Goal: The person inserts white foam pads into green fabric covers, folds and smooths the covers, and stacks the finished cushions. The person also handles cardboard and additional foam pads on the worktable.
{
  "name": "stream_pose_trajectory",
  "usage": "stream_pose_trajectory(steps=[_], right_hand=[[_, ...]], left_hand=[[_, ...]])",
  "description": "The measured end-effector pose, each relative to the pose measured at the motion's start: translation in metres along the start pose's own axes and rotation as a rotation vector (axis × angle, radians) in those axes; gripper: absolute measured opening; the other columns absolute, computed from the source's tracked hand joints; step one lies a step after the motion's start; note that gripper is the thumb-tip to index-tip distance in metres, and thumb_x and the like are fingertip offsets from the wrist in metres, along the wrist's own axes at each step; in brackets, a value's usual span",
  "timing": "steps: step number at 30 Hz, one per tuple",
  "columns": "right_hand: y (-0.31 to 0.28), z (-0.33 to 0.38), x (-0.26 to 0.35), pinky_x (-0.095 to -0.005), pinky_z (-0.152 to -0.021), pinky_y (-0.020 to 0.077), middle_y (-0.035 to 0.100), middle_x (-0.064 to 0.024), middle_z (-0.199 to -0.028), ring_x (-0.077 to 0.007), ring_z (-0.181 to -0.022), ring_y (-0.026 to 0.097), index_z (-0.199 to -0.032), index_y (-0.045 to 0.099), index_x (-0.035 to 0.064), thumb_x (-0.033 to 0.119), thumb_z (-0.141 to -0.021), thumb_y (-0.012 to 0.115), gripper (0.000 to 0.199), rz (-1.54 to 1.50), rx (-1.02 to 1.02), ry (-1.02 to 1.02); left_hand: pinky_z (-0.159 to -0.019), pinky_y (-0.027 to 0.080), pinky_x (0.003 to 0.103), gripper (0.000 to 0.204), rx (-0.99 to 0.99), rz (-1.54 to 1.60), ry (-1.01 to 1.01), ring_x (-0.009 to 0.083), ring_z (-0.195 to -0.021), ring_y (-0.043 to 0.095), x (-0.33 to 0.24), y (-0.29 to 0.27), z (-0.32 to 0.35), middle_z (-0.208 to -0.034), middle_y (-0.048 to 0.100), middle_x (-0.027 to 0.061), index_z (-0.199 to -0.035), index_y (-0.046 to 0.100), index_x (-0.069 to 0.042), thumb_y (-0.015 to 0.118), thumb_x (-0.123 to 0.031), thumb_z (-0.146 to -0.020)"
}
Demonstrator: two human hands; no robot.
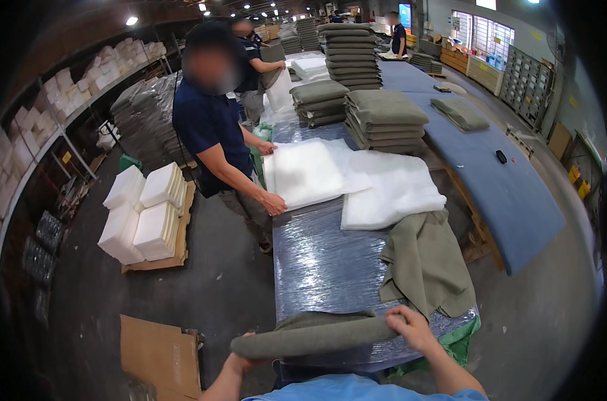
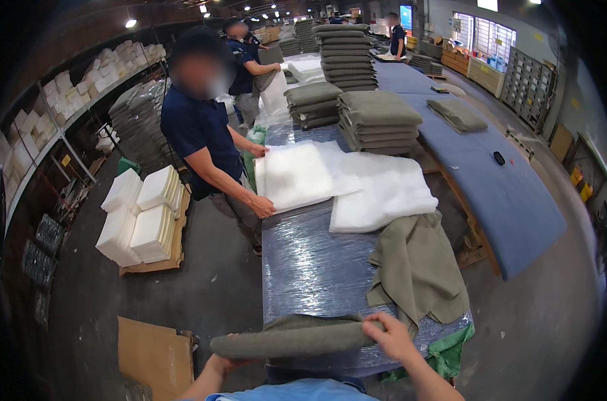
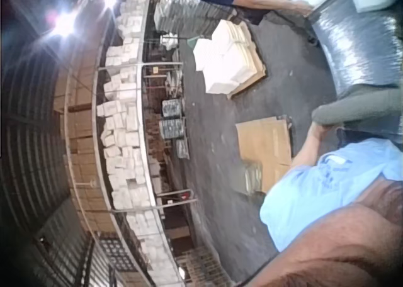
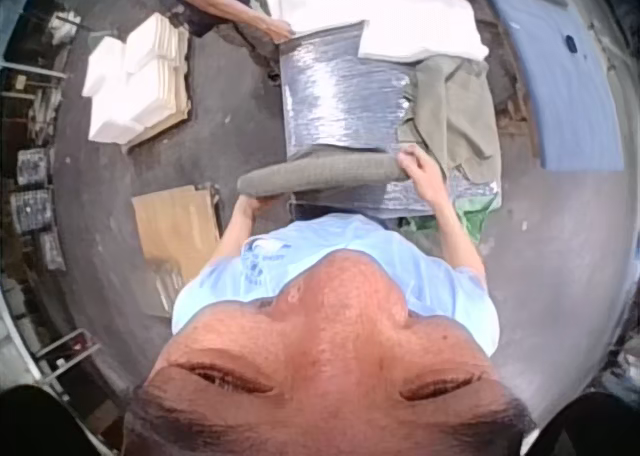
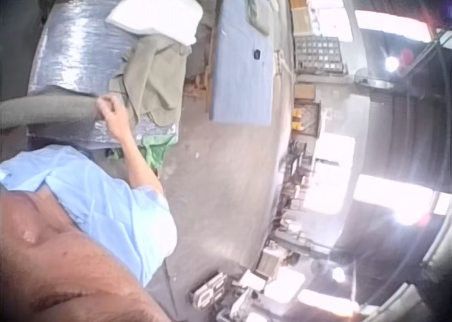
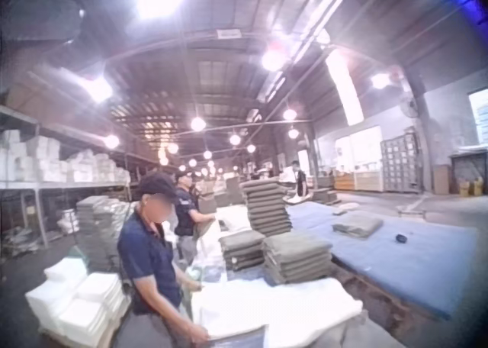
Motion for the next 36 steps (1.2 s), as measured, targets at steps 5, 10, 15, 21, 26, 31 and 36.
stream_pose_trajectory(steps=[5,10,15,21,26,31,36], right_hand=[[0.013,0.006,-0.023,-0.0388,-0.106,0.0467,0.062,-0.0171,-0.139,-0.0278,-0.132,0.056,-0.138,0.064,0.0041,0.046,-0.094,0.072,0.061,0.025,0.304,0.429],[0.038,-0.016,-0.036,-0.044,-0.123,0.0337,0.038,-0.0242,-0.16,-0.036,-0.151,0.036,-0.165,0.016,0.0039,0.052,-0.075,0.091,0.126,-0.023,0.491,0.834],[0.059,-0.031,-0.077,-0.0456,-0.123,0.0348,0.037,-0.0255,-0.161,-0.0375,-0.15,0.037,-0.164,0.01,-0.002,0.057,-0.064,0.096,0.145,0.174,0.438,0.786],[0.084,-0.067,-0.118,-0.0459,-0.118,0.0408,0.048,-0.0326,-0.151,-0.0432,-0.141,0.05,-0.16,0.02,-0.0062,0.08,-0.069,0.078,0.138,0.539,0.452,0.804],[0.106,-0.102,-0.131,-0.0481,-0.115,0.0429,0.049,-0.0347,-0.148,-0.0464,-0.139,0.051,-0.16,0.026,-0.0027,0.074,-0.078,0.074,0.122,0.626,0.386,0.743],[0.149,-0.156,-0.143,-0.0551,-0.11,0.042,0.046,-0.0249,-0.149,-0.042,-0.136,0.048,-0.156,0.041,0.014,0.048,-0.087,0.077,0.085,0.979,0.123,0.102],[0.191,-0.186,-0.158,-0.0533,-0.098,0.0436,0.062,-0.0127,-0.127,-0.0353,-0.117,0.055,-0.109,0.068,0.0105,0.028,-0.093,0.072,0.024,1.027,0.191,-0.108]], left_hand=[[-0.109,0.05,0.046,0.09,0.055,-0.596,-0.295,0.0317,-0.135,0.056,-0.032,0.013,0.068,-0.15,0.052,0.0172,-0.156,0.036,-0.003,0.079,-0.044,-0.089],[-0.121,0.036,0.048,0.141,0.0,-1.031,-0.466,0.036,-0.154,0.031,-0.006,0.017,0.048,-0.169,0.021,0.0248,-0.167,-0.004,-0.004,0.084,-0.066,-0.076],[-0.122,0.035,0.046,0.138,-0.073,-1.208,-0.258,0.037,-0.152,0.035,0.022,-0.003,0.012,-0.165,0.031,0.0271,-0.165,0.001,0.001,0.083,-0.066,-0.077],[-0.115,0.045,0.049,0.122,-0.211,-1.273,-0.357,0.042,-0.142,0.049,0.036,0.007,-0.021,-0.154,0.046,0.0292,-0.166,0.009,-0.003,0.073,-0.067,-0.085],[-0.115,0.044,0.052,0.12,-0.258,-1.38,-0.277,0.0438,-0.142,0.049,0.044,-0.01,-0.05,-0.154,0.045,0.0316,-0.166,0.01,-0.003,0.068,-0.071,-0.086],[-0.11,0.046,0.052,0.098,-0.3,-1.772,0.203,0.0435,-0.134,0.054,0.022,0.029,-0.083,-0.149,0.046,0.0274,-0.164,0.026,-0.014,0.076,-0.052,-0.088],[-0.106,0.047,0.051,0.069,0.018,-1.918,0.629,0.0398,-0.126,0.057,0.043,0.079,-0.135,-0.143,0.048,0.0202,-0.146,0.054,-0.012,0.082,-0.032,-0.086]])
Point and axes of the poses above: each hand's wrist, its own z-axis away from the middle knuckle, its own y-axis out of the palm, x = y × z, the point moved 1 cm from there along -z, towards the middle knuckle
